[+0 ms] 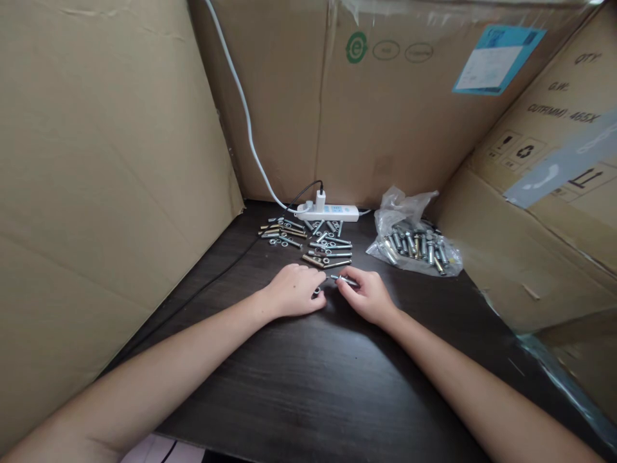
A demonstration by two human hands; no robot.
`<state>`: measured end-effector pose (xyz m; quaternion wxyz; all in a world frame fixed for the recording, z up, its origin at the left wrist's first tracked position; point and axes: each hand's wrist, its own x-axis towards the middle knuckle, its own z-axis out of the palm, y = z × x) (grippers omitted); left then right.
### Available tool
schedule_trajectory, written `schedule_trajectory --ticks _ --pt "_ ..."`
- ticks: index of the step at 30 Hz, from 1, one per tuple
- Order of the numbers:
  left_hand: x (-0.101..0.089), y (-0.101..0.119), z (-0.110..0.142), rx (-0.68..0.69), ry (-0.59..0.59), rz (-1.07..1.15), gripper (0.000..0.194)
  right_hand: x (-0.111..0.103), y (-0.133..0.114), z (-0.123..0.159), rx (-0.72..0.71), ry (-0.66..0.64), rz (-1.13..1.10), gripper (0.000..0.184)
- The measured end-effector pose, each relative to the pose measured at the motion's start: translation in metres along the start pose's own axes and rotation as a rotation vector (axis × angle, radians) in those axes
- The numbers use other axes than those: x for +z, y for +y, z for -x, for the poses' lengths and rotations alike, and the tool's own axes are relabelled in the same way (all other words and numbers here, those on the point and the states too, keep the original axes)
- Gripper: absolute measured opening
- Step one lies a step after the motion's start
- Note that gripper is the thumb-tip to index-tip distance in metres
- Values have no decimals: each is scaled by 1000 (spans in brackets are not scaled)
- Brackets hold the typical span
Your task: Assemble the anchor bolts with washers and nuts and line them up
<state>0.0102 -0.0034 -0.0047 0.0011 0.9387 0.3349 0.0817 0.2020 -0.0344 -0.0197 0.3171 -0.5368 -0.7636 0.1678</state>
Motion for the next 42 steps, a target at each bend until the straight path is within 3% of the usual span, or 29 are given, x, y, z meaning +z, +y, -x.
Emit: schedule_trajectory --ticks 7,15,20,26,32,42 --pt "-4 0 1 9 47 70 28 0 1 0 38 51 -11 22" --pt "1 -10 0 122 18 252 9 -1 -1 -1 43 44 -28 22" --pt "3 -15 -1 26 74 448 16 -1 -1 -1 35 35 -9 22" --pt "5 -16 -2 94 39 430 20 0 0 -1 21 17 7 21" --pt "1 -10 0 24 122 499 25 -1 0 -1 -25 -69 -10 21" --pt "2 -4 -1 152 163 404 20 0 0 1 -114 -139 -81 28"
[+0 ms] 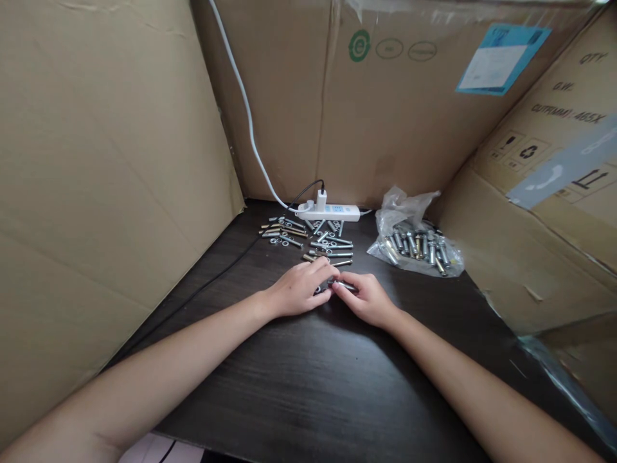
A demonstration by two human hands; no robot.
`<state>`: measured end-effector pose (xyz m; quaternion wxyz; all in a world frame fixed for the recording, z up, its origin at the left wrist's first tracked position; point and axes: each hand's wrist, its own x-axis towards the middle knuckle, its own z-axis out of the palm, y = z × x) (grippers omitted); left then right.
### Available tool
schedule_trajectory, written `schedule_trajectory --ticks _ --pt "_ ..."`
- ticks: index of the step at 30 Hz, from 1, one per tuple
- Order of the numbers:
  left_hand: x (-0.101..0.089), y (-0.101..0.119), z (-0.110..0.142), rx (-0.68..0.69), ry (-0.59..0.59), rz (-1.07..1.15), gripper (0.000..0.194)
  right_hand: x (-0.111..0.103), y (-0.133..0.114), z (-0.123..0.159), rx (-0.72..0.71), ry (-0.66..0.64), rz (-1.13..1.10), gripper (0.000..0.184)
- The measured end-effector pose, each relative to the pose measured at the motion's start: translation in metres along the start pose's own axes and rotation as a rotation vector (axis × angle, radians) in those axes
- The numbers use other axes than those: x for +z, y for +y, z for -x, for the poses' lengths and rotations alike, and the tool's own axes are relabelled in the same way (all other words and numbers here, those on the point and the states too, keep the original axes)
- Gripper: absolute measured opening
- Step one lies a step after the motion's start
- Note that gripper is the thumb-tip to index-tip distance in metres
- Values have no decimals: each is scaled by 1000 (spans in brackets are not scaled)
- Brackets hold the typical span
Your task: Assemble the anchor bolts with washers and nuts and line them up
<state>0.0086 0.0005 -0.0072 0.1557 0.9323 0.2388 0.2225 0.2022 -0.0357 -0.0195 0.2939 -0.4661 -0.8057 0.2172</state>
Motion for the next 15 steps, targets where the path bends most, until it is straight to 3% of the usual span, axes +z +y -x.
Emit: schedule_trajectory --ticks 10,15 --pt "2 -1 -1 -1 3 -74 17 -1 -1 0 42 14 55 25" --pt "2 -1 -1 -61 10 -55 16 -1 1 1 113 122 104 24"
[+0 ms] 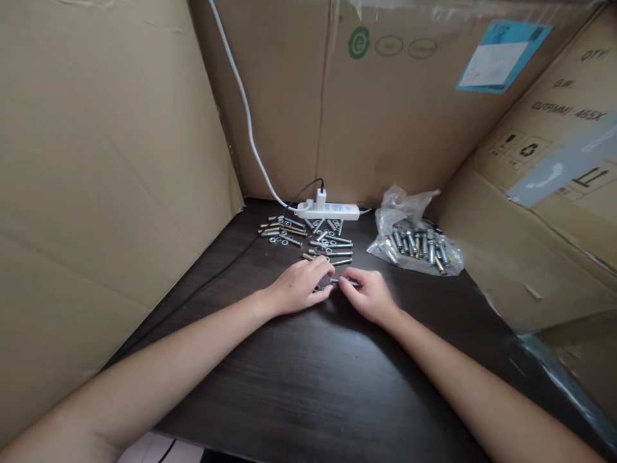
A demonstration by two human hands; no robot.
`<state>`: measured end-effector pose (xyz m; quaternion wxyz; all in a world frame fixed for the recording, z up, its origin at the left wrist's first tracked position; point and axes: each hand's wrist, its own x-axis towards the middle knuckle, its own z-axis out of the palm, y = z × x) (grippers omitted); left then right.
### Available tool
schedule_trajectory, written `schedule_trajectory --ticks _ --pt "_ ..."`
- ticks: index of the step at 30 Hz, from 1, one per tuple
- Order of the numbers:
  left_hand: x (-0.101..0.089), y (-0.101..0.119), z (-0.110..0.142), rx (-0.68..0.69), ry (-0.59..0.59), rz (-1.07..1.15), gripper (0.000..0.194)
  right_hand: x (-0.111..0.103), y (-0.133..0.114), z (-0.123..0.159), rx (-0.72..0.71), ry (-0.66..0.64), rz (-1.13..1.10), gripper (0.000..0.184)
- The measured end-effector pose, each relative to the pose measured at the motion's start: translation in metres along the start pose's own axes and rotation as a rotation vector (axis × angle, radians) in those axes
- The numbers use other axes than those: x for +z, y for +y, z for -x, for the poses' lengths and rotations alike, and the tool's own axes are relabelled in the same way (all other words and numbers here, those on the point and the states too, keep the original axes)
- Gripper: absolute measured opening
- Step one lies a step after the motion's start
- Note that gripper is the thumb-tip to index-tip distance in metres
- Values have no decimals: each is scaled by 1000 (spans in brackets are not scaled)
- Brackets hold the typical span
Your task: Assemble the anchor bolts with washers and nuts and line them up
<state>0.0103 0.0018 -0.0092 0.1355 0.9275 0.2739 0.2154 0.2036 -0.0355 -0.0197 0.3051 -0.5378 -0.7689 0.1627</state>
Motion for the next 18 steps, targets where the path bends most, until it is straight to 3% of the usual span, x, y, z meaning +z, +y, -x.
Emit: schedule_trajectory --ticks 6,18 --pt "-4 1 0 -5 -33 40 19 -1 3 -3 75 151 -122 33" --pt "1 -1 0 34 -129 -36 12 -1 2 -3 46 94 -138 29"
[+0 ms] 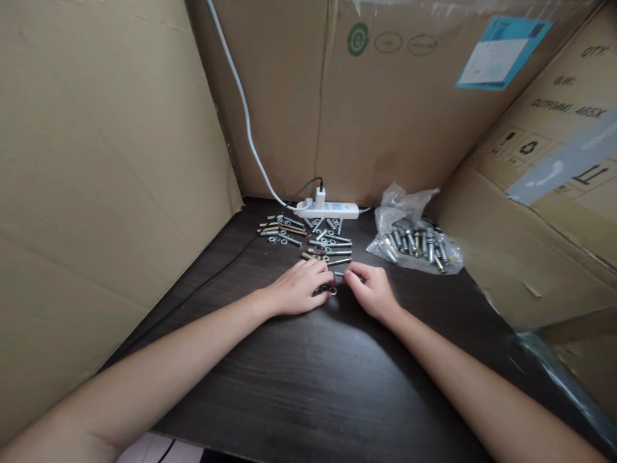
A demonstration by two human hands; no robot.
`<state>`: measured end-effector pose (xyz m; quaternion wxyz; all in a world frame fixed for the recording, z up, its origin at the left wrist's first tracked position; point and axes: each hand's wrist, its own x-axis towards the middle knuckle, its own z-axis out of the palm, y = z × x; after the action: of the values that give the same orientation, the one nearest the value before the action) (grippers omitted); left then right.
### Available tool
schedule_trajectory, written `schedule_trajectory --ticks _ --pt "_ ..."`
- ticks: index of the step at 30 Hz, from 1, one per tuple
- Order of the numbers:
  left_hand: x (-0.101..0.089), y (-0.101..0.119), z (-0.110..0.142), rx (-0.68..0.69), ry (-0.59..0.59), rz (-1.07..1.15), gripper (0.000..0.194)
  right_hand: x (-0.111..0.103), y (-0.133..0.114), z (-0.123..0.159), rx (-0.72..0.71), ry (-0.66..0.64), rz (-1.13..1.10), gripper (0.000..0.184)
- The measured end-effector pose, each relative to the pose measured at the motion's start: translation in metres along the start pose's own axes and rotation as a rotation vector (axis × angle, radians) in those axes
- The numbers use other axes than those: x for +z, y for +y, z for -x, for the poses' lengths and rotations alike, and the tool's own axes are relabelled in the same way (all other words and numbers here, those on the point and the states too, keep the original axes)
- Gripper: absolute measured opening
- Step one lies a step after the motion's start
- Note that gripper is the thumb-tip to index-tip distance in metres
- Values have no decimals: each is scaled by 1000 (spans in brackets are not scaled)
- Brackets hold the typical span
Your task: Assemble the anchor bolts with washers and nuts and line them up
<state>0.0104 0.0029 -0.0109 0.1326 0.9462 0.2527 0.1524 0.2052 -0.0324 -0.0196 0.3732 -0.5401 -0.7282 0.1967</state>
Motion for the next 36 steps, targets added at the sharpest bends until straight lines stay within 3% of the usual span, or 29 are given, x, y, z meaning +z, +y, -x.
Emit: schedule_trajectory --ticks 6,14,23,28,36 --pt "-6 5 0 -59 76 84 20 0 3 -1 -12 -60 2 22" --pt "-3 5 1 40 137 24 15 -3 -6 4 -219 -256 -4 18" --pt "-7 8 2 107 60 -205 14 0 -9 6 -209 -243 179 15" --pt "-13 8 4 63 40 -213 11 3 -14 6 -182 -238 338 20" --pt "-20 8 6 45 13 -144 10 1 -14 5 -182 -252 288 20"
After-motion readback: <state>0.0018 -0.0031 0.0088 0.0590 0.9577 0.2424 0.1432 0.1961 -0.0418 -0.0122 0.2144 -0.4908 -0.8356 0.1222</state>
